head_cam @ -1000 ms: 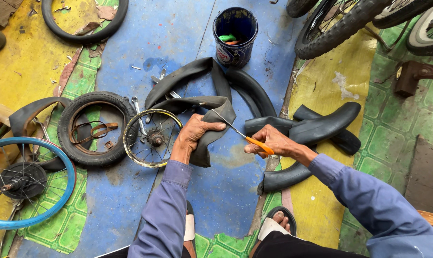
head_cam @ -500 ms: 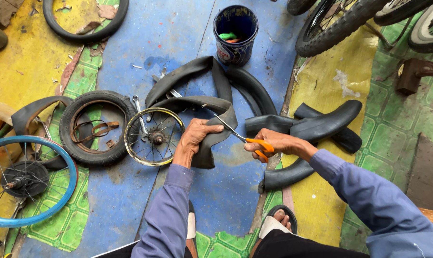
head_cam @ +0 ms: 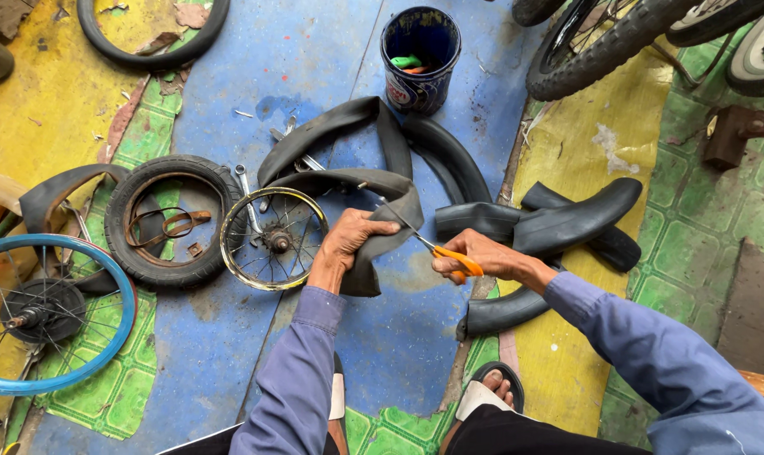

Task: The person cuts old bicycle inner tubes into sections with scissors while working on the floor, then gathers the cut tube pieces, carries them across the shop, and hangs them with other tubes.

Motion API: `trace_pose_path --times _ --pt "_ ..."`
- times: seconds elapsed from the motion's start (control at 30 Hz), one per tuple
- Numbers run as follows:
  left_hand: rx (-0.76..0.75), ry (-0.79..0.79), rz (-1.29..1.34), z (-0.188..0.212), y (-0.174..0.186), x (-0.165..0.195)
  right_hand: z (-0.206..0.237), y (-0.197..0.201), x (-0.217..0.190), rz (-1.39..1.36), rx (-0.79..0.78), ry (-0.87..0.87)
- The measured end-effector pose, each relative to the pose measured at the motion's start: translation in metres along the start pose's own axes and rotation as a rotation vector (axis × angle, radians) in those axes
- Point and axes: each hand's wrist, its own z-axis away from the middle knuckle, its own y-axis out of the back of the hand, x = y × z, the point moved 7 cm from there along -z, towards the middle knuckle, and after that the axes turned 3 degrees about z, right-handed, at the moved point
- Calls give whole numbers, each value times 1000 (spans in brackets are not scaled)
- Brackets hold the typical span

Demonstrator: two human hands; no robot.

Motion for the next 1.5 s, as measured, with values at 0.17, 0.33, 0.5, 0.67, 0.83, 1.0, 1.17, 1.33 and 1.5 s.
trace_pose_path --times 0.17,0.33,0.5,0.67,0.83,1.0,1.17,1.33,1.5 --pt "-41 19 37 -2 -1 -6 1 0 -4 18 28 -18" --pt "-48 32 40 0 0 -7 -2 -3 -4 50 37 -21" --pt "-94 23 9 3 -6 -4 -3 -4 -2 -45 67 -39" --pt "-108 42 -41 3 -12 -6 -1 -4 -4 53 30 -6" --pt "-136 62 -36 4 -16 -10 0 -2 -2 11 59 -34" --pt "-132 81 -135 2 -20 -14 -2 -7 -4 -12 -17 16" --pt "-167 65 -81 3 -21 -13 -5 1 0 19 60 -5" --pt "-133 36 -18 5 -9 -15 -9 3 3 57 111 24" --pt "-166 -39 -14 4 -11 -15 -12 6 8 198 85 -11"
